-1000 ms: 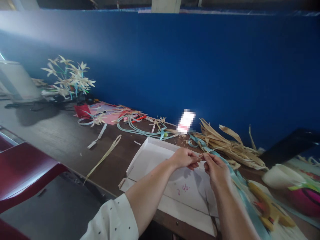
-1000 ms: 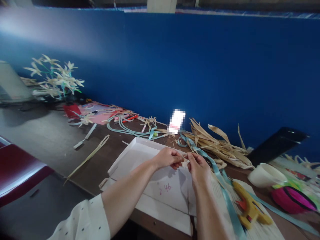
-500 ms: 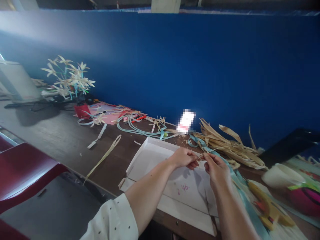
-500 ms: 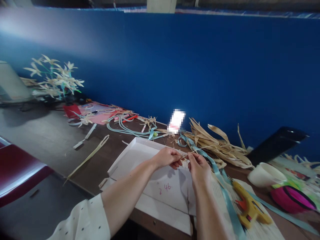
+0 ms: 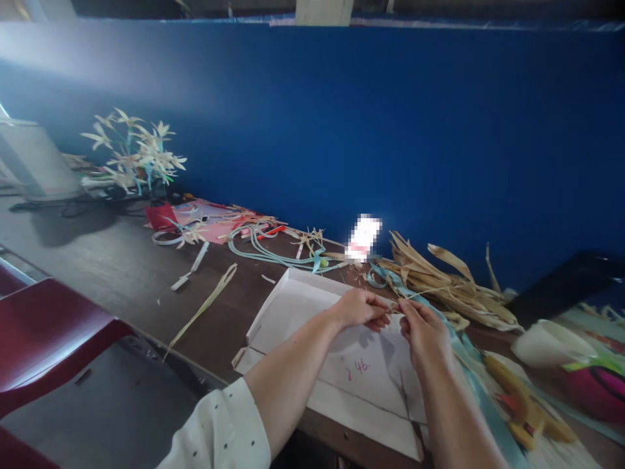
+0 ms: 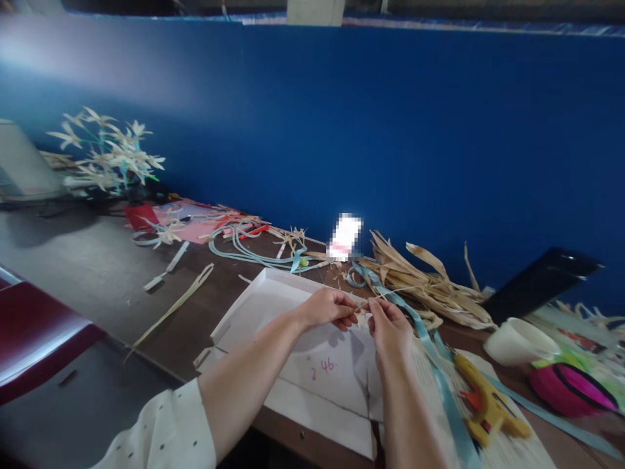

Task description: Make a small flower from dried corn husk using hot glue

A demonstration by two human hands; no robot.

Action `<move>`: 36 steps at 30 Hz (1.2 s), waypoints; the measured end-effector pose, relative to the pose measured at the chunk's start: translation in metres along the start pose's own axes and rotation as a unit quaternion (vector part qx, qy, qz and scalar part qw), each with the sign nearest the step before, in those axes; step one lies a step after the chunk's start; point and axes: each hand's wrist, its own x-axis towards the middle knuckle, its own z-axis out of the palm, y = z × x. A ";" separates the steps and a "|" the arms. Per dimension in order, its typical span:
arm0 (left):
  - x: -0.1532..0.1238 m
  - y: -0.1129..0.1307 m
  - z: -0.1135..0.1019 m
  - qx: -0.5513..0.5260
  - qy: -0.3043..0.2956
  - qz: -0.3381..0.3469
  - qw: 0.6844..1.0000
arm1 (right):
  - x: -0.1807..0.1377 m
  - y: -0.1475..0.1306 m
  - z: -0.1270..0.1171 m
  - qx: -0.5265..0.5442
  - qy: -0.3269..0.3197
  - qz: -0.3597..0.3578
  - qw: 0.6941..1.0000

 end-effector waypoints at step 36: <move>0.003 0.000 0.005 0.042 0.095 0.003 0.995 | -0.002 -0.005 0.001 0.042 -0.041 0.034 0.998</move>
